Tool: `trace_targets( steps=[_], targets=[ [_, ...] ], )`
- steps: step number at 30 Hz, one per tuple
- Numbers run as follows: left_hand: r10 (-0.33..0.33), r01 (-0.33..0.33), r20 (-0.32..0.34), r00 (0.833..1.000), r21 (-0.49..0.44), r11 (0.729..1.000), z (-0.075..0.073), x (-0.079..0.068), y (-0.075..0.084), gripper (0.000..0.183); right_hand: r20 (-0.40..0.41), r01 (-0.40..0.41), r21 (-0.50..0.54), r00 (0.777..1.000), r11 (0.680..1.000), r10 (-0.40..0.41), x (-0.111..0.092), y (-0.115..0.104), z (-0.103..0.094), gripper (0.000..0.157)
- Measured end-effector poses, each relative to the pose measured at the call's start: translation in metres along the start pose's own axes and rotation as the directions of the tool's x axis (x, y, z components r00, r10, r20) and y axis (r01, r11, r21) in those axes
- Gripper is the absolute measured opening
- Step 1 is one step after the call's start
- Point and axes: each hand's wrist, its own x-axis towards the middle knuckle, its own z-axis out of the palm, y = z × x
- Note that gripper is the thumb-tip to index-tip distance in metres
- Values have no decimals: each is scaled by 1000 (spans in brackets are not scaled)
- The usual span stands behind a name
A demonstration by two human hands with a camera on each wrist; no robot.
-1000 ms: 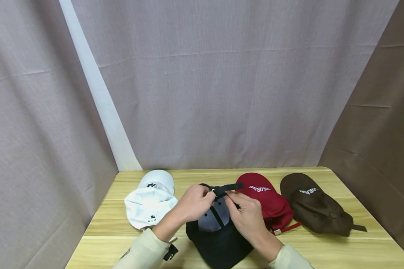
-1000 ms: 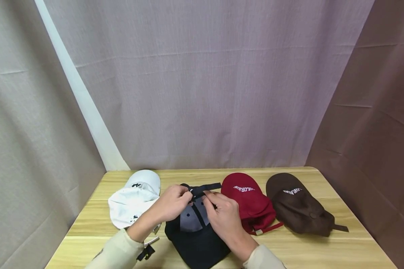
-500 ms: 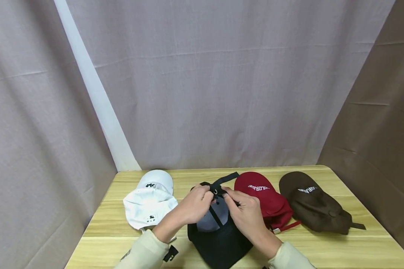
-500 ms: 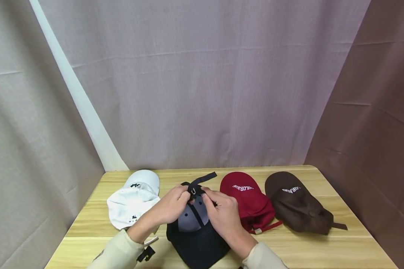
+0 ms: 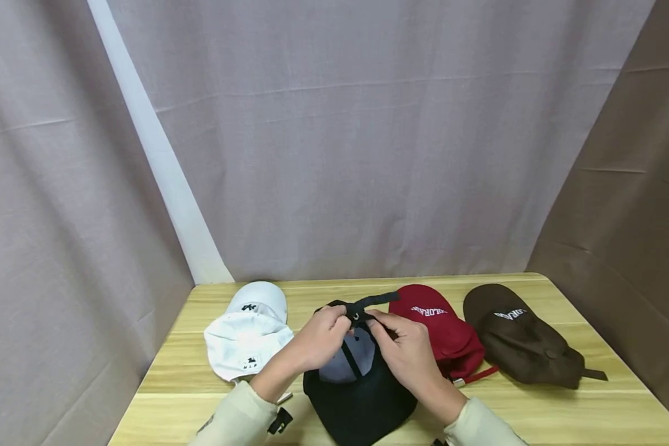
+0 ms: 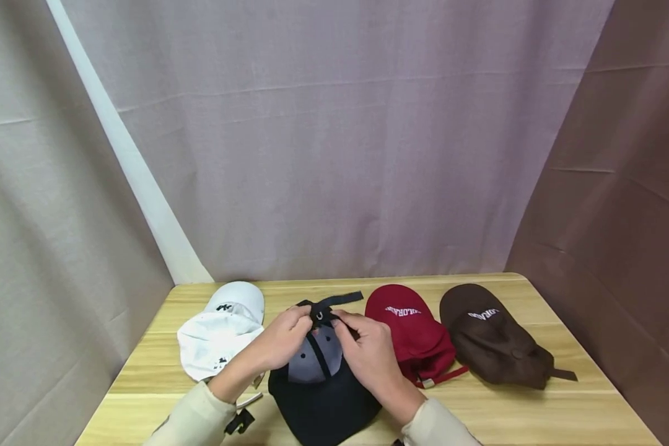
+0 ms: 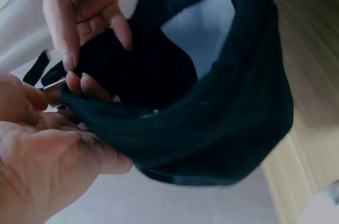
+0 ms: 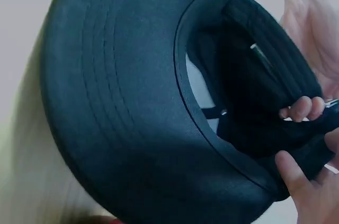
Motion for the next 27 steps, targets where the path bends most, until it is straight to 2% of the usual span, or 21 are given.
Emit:
trace_targets(
  steps=[3,6,10,13,15,16,18,19,22,25,27],
  targets=[
    [-9,9,-5,1000,5,1000,1,0,-2,32,20,74,-55,997,996,-73,-1,0,-3,24],
    [-42,42,-17,999,2,999,2,0,-2,30,46,219,-168,976,961,-214,0,-1,-4,27],
    [-82,82,-25,996,2,997,3,-1,2,30,107,400,-326,916,857,-387,6,-2,-5,29],
    [-103,104,-27,994,12,995,3,-3,5,32,167,495,-370,868,786,-468,9,-1,-8,22],
    [-110,111,-32,993,18,994,2,-3,6,33,195,546,-374,837,750,-512,10,0,-8,13],
    [-115,116,-34,993,18,993,2,-4,7,34,204,566,-376,823,734,-530,10,1,-8,14],
    [-119,119,-43,992,4,993,2,-4,8,33,206,595,-368,801,714,-562,10,1,-6,27],
    [-122,122,-49,991,-5,993,1,-4,9,32,199,599,-361,799,715,-568,9,2,-5,33],
    [-129,127,-47,990,-41,991,0,-5,11,34,153,594,-332,801,733,-579,8,3,0,37],
    [-129,127,-33,991,-54,990,-2,-6,14,36,93,579,-289,810,762,-579,8,4,4,35],
    [-127,126,-15,992,-57,990,-2,-6,15,36,58,579,-265,808,771,-586,8,4,7,33]
  ],
)
